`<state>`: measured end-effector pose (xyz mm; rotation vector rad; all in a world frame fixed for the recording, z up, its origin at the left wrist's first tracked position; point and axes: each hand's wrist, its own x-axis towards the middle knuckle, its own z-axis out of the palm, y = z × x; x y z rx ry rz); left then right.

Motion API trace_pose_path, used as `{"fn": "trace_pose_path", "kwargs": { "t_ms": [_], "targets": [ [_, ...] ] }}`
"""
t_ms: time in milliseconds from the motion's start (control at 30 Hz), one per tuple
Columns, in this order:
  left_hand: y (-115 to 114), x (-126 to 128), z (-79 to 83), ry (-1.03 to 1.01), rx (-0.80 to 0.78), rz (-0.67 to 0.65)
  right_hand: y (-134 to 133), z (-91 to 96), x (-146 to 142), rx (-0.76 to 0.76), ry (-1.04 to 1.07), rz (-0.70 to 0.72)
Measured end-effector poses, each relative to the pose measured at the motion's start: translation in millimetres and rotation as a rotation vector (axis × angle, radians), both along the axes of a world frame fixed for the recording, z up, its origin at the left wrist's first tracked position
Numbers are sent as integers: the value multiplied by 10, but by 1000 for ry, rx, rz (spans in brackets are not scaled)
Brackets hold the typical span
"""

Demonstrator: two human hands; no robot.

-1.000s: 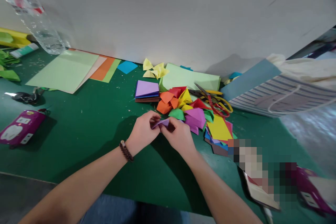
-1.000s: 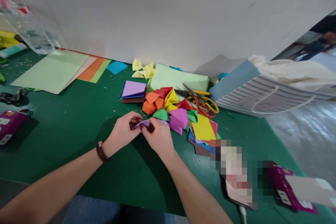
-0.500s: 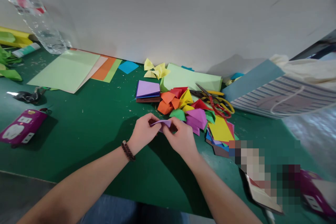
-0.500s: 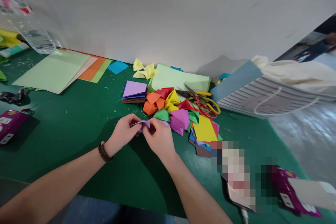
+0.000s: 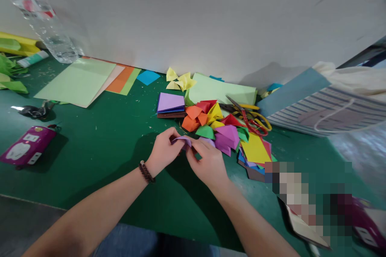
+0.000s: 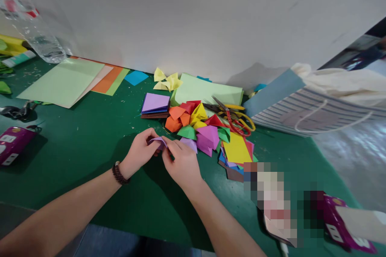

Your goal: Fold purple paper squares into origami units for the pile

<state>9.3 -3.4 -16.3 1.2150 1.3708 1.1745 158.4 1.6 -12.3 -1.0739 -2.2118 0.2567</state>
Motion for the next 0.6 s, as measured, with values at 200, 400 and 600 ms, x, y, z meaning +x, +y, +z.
{"fn": "trace_pose_path", "kwargs": {
  "t_ms": [200,400,600],
  "targets": [
    [2,-10,-14,6,42,6,-18,2,-19,45,-13,11],
    [-3,-46,62,259,134,-41,-9,-4,10,16,18,6],
    [-8,-40,78,406,171,-56,15,-17,24,1,26,23]
  ]
}}
